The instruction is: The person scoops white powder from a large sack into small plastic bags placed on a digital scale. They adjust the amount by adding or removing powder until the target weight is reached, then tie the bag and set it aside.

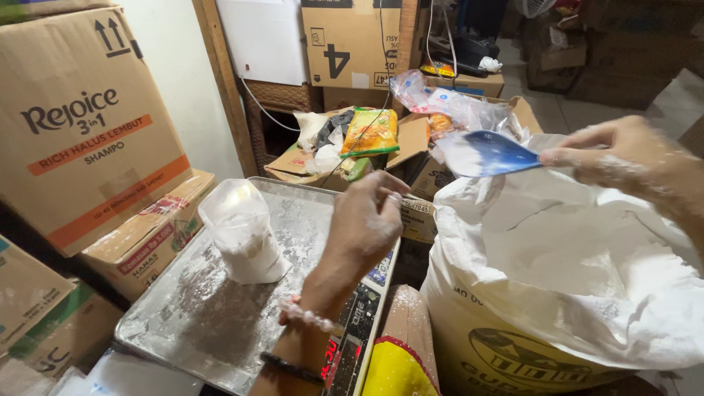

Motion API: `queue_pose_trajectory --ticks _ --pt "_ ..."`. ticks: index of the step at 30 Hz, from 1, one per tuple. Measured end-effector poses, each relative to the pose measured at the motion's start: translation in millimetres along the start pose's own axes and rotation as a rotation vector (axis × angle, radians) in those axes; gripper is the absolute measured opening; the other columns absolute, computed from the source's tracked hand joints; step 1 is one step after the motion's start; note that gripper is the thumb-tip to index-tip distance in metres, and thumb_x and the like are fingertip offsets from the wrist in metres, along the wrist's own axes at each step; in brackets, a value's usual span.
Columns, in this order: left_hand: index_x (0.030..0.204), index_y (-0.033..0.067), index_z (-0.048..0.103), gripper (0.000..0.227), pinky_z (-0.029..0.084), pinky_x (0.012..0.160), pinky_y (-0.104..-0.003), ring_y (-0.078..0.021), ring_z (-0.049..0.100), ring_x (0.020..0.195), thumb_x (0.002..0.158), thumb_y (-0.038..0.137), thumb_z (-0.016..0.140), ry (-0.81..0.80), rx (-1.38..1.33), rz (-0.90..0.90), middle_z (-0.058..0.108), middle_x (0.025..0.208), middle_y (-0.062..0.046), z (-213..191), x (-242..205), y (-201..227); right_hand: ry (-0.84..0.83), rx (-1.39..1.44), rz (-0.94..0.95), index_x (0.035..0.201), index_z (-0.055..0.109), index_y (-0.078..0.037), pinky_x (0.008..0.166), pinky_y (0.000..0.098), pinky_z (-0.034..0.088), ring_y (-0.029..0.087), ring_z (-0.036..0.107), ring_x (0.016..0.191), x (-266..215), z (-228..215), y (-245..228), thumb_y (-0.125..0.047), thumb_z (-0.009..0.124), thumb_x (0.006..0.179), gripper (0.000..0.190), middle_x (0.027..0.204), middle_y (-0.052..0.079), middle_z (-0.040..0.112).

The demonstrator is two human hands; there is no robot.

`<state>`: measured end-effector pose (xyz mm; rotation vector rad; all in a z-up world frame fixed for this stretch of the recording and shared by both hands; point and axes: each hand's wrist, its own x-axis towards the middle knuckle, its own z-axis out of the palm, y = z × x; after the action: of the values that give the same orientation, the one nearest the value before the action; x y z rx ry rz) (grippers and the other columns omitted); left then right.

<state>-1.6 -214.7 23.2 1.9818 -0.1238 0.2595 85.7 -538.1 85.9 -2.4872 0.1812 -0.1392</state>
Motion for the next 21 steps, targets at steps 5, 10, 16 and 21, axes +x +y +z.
queue_pose_trajectory --ticks 5,10,16,21 --pt "0.110 0.0057 0.072 0.025 0.060 0.077 -0.033 -0.0217 0.076 0.080 0.091 0.007 0.056 -0.072 0.006 0.106 0.077 0.096 -0.015 29 2 -6 -0.030 -0.063 0.182 0.103 0.086 -0.004 0.049 0.0364 0.025 0.017 0.038 0.052 29 -15 62 -0.030 0.086 0.080 0.035 0.062 0.013 0.057" --pt "0.112 0.0064 0.071 0.025 0.056 0.090 -0.042 -0.0311 0.070 0.103 0.092 0.021 0.065 -0.095 0.052 0.267 0.072 0.108 -0.021 56 2 -8 -0.144 -0.082 0.269 0.100 0.081 -0.002 0.047 0.0354 0.023 0.018 0.036 0.048 50 -18 115 -0.032 0.087 0.082 0.036 0.060 0.015 0.057" --pt "0.104 0.0109 0.076 0.025 0.043 0.102 -0.048 -0.0416 0.057 0.114 0.085 0.027 0.074 -0.087 0.130 0.464 0.068 0.121 -0.021 87 3 -12 -0.157 -0.616 0.252 0.116 0.079 -0.021 0.056 0.0364 0.033 0.014 0.056 0.058 46 43 126 -0.046 0.081 0.087 0.039 0.073 0.004 0.076" --pt "0.103 0.0118 0.076 0.025 0.046 0.103 -0.045 -0.0359 0.065 0.105 0.086 0.030 0.073 -0.240 0.217 0.405 0.074 0.098 -0.017 98 3 -22 -0.153 -0.835 0.155 0.115 0.082 -0.037 0.062 0.0332 0.043 0.023 0.074 0.087 33 114 131 -0.050 0.072 0.088 0.032 0.090 -0.001 0.078"
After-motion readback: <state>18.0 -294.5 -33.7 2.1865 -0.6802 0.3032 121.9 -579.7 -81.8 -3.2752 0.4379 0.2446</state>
